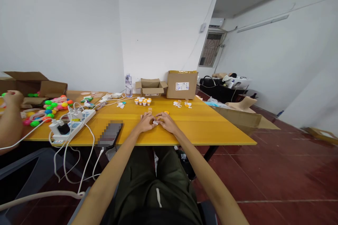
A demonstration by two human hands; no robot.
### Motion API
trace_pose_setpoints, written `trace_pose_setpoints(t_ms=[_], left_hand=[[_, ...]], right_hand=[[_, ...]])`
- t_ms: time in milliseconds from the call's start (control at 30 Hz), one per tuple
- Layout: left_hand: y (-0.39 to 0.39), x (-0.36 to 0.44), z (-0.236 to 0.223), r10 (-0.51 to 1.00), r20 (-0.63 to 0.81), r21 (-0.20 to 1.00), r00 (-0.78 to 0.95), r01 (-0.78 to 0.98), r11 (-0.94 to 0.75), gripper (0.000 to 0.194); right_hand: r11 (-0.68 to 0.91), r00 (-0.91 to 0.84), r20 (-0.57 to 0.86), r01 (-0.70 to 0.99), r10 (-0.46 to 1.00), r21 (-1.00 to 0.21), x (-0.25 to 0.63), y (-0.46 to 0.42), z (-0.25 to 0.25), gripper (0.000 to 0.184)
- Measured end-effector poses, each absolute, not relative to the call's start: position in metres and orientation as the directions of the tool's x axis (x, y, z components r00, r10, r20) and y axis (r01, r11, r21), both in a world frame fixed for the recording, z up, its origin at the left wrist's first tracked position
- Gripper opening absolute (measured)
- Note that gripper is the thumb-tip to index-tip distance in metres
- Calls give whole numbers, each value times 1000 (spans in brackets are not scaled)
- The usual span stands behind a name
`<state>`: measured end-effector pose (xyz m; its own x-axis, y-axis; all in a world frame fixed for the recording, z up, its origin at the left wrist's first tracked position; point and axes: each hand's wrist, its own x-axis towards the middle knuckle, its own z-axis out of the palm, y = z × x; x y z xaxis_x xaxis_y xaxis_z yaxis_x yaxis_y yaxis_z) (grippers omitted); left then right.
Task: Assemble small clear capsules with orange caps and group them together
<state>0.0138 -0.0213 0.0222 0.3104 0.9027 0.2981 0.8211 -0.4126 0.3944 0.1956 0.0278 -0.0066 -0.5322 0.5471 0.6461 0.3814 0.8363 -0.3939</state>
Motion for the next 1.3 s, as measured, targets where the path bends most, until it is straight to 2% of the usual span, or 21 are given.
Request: trace_pose_setpoints(t_ms=[633,1300], left_hand=[[-21,13,23,905,301,440,299,799,-410,16],[-20,12,23,906,290,438,309,799,-412,18]], right_hand=[[817,-530,622,362,576,-448,196,31,-8,13],[786,-530,582,364,616,-500,196,32,-8,11]])
